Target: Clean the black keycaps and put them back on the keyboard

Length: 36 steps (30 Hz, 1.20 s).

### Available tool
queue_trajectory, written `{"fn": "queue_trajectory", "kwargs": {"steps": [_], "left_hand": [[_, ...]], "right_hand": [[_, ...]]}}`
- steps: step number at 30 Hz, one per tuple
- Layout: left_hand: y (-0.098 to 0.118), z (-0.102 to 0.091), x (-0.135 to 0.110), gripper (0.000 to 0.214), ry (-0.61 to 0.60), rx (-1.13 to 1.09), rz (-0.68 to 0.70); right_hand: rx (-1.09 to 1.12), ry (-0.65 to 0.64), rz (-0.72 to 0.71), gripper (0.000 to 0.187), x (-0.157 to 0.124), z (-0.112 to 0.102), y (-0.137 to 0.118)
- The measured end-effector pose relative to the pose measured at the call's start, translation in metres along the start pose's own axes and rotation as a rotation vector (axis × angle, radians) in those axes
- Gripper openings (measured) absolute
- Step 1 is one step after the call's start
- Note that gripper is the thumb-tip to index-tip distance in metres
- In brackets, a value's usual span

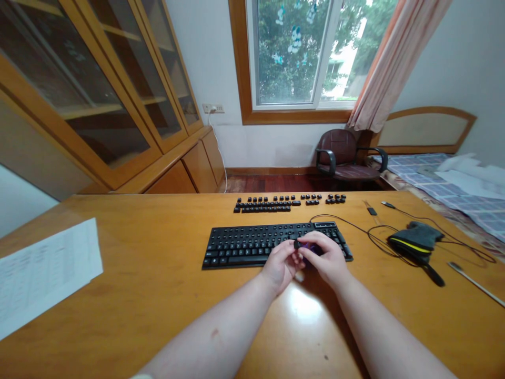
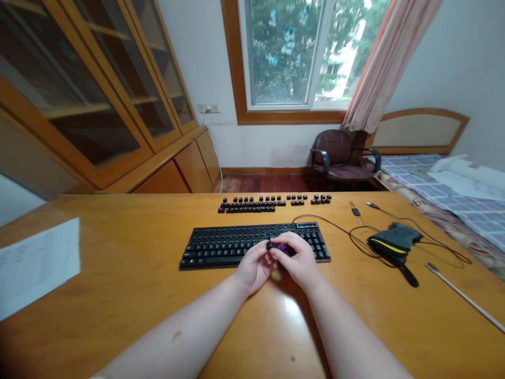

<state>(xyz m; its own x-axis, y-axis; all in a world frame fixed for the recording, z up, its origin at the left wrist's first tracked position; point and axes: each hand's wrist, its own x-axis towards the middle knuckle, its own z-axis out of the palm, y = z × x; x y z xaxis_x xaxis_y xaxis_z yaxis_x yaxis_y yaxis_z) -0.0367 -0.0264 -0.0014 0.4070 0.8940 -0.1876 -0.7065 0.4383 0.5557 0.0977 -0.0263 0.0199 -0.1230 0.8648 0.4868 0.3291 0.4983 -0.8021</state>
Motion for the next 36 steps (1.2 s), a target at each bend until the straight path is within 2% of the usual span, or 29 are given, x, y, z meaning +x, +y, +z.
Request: {"fn": "queue_trajectory", "kwargs": {"steps": [6,9,12,14,15,18,21,25,29,36], "left_hand": [[-0.002,-0.001,0.002,0.021,0.022,0.101,0.019],[-0.004,-0.003,0.001,0.026,0.057,0.260,0.085],[0.000,-0.006,-0.001,0.027,0.185,0.648,0.372],[0.007,-0.007,-0.004,0.024,0.277,1.015,0.576],[0.011,-0.008,-0.005,0.022,0.313,1.212,0.635],[0.016,-0.008,-0.005,0.026,0.448,1.694,0.643],[0.012,-0.009,-0.003,0.039,0.512,1.966,0.550],[0.005,-0.011,0.000,0.044,0.495,2.092,0.471],[0.006,-0.012,0.000,0.039,0.484,2.119,0.467],[0.007,-0.012,-0.001,0.035,0.484,2.120,0.484]], "right_hand": [[-0.031,-0.030,-0.007,0.010,0.003,-0.002,0.002],[-0.059,0.001,0.031,0.011,0.005,-0.003,0.009],[-0.125,0.148,0.094,0.014,0.007,-0.003,0.020],[-0.181,0.210,0.125,0.015,0.008,-0.002,0.027],[-0.209,0.214,0.127,0.015,0.008,-0.001,0.029],[-0.276,0.161,0.084,0.017,0.008,0.004,0.031],[-0.353,0.077,0.030,0.022,0.013,0.009,0.026],[-0.510,-0.122,0.018,0.019,0.029,0.011,0.023],[-0.574,-0.241,0.010,0.016,0.041,0.013,0.032],[-0.580,-0.286,-0.098,0.012,0.036,0.020,0.047]]}}
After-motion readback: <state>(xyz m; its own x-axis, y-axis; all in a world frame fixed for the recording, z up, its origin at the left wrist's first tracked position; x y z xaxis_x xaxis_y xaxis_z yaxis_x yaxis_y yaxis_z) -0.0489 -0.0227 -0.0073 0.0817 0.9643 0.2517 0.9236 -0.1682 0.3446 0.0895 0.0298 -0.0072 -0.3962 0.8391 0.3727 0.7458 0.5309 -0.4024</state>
